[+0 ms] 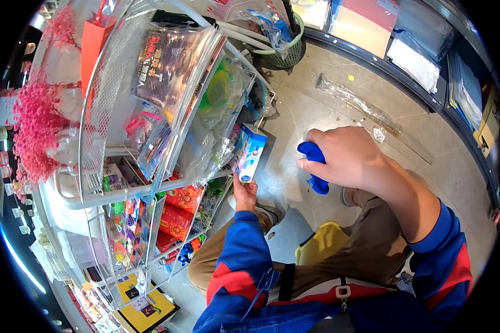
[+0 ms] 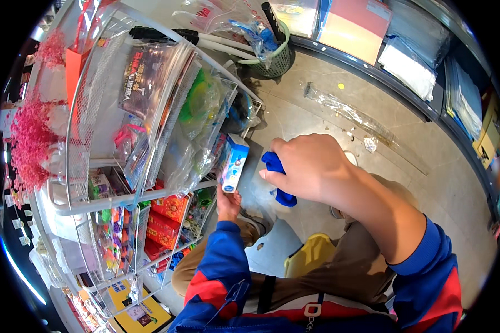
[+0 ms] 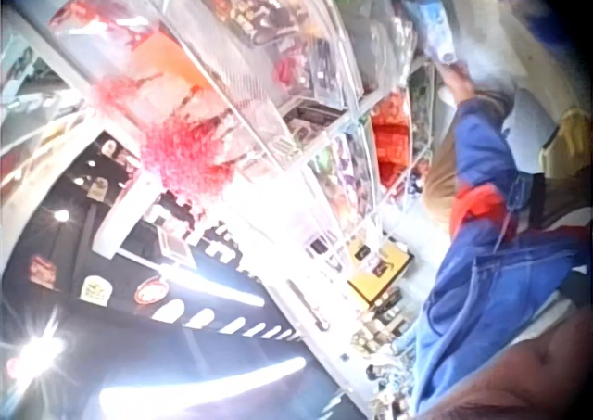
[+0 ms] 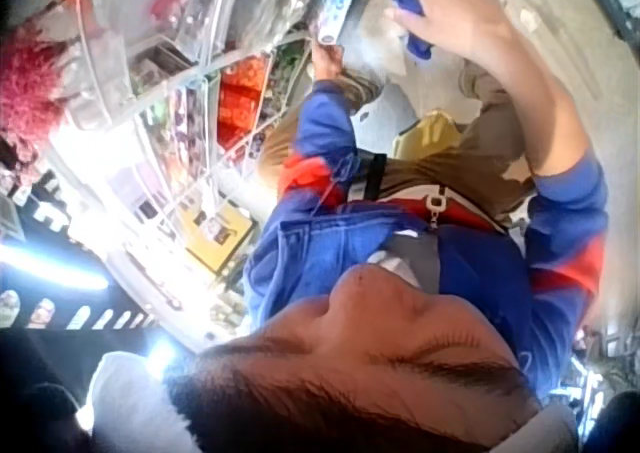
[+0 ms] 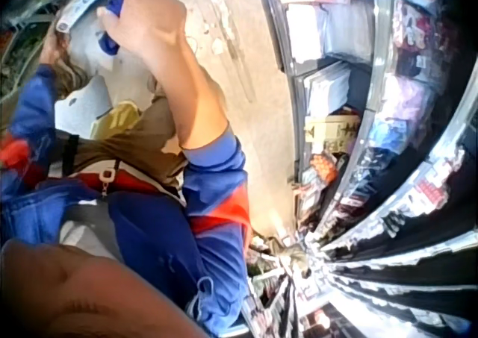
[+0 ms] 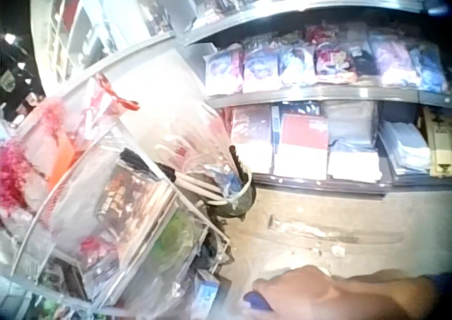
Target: The person wipes a metal wire shelving unit with a blue cloth, cleaning the surfaces and edges. They then pick up and wipe various small items, including colorful plastic toys and packaged goods, before placing them back on the shelves.
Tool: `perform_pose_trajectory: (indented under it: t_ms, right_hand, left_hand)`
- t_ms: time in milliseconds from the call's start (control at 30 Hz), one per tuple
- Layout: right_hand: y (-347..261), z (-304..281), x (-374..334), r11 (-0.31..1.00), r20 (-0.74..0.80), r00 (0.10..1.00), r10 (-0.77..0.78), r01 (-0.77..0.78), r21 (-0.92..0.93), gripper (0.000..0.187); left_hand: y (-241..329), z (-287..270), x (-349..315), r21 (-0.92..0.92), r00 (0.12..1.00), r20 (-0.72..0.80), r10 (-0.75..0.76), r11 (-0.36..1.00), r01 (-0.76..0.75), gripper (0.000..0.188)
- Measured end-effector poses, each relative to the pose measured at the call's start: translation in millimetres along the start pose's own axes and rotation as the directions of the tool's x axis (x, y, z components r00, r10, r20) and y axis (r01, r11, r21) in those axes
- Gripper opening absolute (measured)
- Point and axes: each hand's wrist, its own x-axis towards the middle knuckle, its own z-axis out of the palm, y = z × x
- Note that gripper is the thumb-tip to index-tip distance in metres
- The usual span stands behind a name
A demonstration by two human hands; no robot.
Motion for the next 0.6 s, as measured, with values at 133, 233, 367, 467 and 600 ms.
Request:
perform_pose_trajectory:
  t_ms: [133, 233, 367, 467, 600]
  right_hand:
    - [-1.5, 2.2, -2.2, 1.0, 0.034, 0.999, 0.006, -0.006, 0.0, 0.047]
    - [3.3, 2.4, -1.0, 1.0, 0.002, 1.0, 0.015, -0.015, -0.009, 0.046]
    - [4.2, -3.1, 1.4, 1.0, -0.002, 1.0, 0.021, -0.021, -0.017, 0.046]
    - [1.4, -7.1, 1.3, 1.0, 0.029, 0.999, 0.03, -0.03, 0.001, 0.046]
    - [6.6, -6.5, 3.7, 0.998, 0.064, 0.996, 0.066, -0.065, -0.02, 0.046]
  left_hand:
    - [28.2, 2.1, 5.9, 0.038, 1.0, -0.02, 0.007, 0.999, -0.006, 0.063]
    - [44.9, 29.5, -1.9, -0.239, 0.997, -0.077, 0.012, 0.971, -0.03, 0.06]
    - [41.0, 19.7, 30.2, -0.372, 0.996, -0.001, 0.088, 0.925, -0.082, 0.041]
    - [39.4, 23.1, 50.6, -0.334, 0.99, -0.023, 0.138, 0.932, -0.138, 0.038]
    - [29.9, 57.9, 48.4, -0.343, 0.983, -0.102, 0.155, 0.922, -0.181, 0.036]
